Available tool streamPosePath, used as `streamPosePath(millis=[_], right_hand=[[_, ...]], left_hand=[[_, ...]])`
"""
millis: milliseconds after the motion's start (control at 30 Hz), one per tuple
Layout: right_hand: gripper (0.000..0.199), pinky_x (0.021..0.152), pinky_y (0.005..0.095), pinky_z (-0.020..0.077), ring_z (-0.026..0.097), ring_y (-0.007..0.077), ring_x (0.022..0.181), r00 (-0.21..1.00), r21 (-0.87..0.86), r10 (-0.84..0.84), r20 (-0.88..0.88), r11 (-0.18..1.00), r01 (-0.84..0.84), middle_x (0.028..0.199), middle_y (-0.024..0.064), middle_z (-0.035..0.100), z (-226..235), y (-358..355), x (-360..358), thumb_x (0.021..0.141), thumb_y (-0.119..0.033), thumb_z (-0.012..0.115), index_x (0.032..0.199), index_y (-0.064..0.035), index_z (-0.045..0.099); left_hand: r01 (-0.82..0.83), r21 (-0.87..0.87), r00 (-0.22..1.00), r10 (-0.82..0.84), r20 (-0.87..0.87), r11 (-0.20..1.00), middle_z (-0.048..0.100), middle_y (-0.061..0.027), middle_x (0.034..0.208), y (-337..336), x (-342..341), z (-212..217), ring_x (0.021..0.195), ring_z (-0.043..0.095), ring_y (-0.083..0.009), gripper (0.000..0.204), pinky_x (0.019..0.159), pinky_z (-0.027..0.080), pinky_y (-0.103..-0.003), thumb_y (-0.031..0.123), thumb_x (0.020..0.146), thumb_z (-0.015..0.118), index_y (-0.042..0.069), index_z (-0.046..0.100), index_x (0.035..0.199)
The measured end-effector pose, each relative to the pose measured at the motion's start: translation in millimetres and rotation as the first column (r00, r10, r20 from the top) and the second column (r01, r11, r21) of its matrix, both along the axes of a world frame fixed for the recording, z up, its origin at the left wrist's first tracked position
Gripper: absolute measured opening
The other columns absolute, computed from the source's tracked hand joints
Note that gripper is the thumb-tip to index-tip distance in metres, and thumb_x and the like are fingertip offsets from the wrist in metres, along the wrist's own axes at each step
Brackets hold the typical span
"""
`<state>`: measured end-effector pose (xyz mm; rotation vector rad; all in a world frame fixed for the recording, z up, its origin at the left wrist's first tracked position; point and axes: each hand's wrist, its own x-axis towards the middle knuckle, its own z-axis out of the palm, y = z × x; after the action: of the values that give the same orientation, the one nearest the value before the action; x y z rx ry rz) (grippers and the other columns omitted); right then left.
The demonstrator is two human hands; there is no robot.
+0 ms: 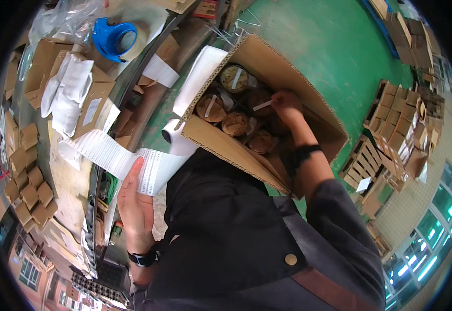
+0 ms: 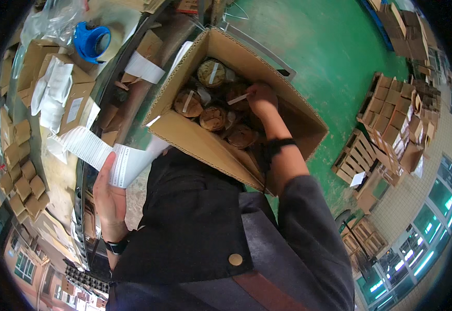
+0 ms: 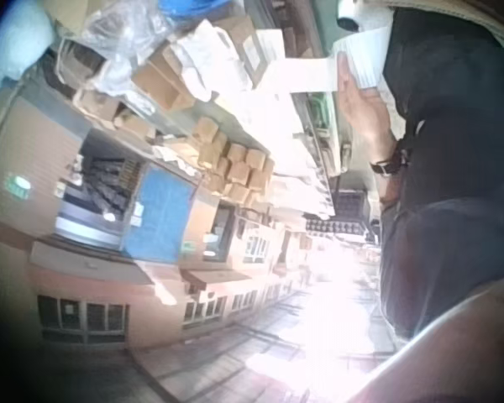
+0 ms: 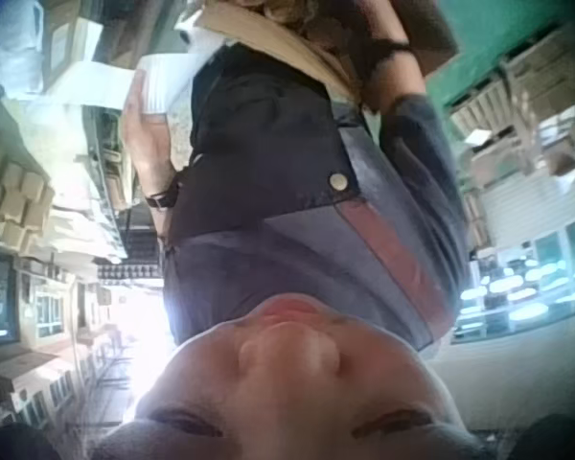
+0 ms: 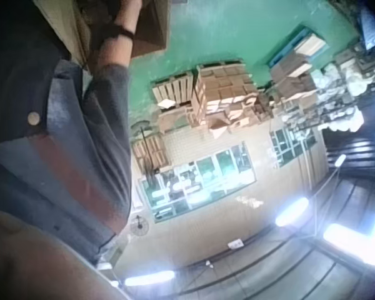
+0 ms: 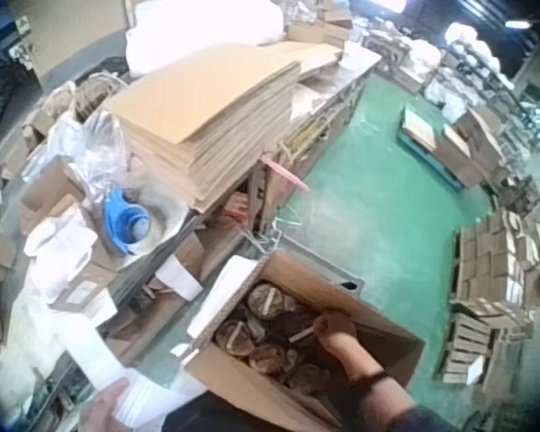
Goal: Packing various components and packaged items into cardboard shipping boxes in a warehouse.
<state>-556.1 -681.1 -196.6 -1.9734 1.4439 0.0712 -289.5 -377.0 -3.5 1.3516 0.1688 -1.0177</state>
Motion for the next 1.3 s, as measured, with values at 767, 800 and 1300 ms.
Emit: streamPosePath(millis=[767, 800, 1300], right_hand=[[0.03, 0.064, 0.0283, 0.0468, 0.058, 0.0137, 0.068, 0.97, 0.253, -0.002, 0.244, 0.965, -0.062, 0.071, 0.0089, 0.061, 99.1, 25.9, 62.8, 0.085, -0.031, 0.068, 0.078, -0.003, 0.06], [0.023, 0.061, 0.021, 0.0405, 0.047, 0.0057, 0.068, 0.825, 0.448, -0.161, 0.541, 0.886, -0.121, 0.071, 0.0013, 0.054, 141.4, 42.8, 81.1, 0.083, -0.022, 0.071, 0.081, -0.0048, 0.056], [0.016, 0.077, 0.0283, 0.0496, 0.064, 0.0153, 0.078, 0.432, -0.021, 0.333, 0.838, 0.811, -0.584, 0.095, 0.0059, 0.069, 189.7, 114.6, 119.3, 0.079, -0.004, 0.071, 0.095, -0.008, 0.071]], left_hand=[[0.121, -0.009, 0.988, -0.119, 0.097, 0.993, 0.053, -0.015, 0.13, -7.6, -5.7, 0.4, 0.116, 0.053, -0.0196, 0.053, 0.1, 0.041, -0.032, -0.01, 0.083, 0.062, -0.004, 0.047, 0.133], [0.119, -0.074, 0.992, -0.116, 0.054, 0.99, 0.054, -0.014, 0.129, -10.7, -6.4, 4.0, 0.114, 0.054, -0.0184, 0.059, 0.098, 0.043, -0.031, -0.013, 0.078, 0.065, -0.002, 0.047, 0.134], [0.223, -0.172, 0.972, -0.233, -0.041, 0.959, 0.051, -0.0189, 0.131, -6.4, -2.3, 15.6, 0.121, 0.05, -0.0245, 0.043, 0.105, 0.036, -0.036, 0.021, 0.1, 0.043, -0.01, 0.046, 0.13]])
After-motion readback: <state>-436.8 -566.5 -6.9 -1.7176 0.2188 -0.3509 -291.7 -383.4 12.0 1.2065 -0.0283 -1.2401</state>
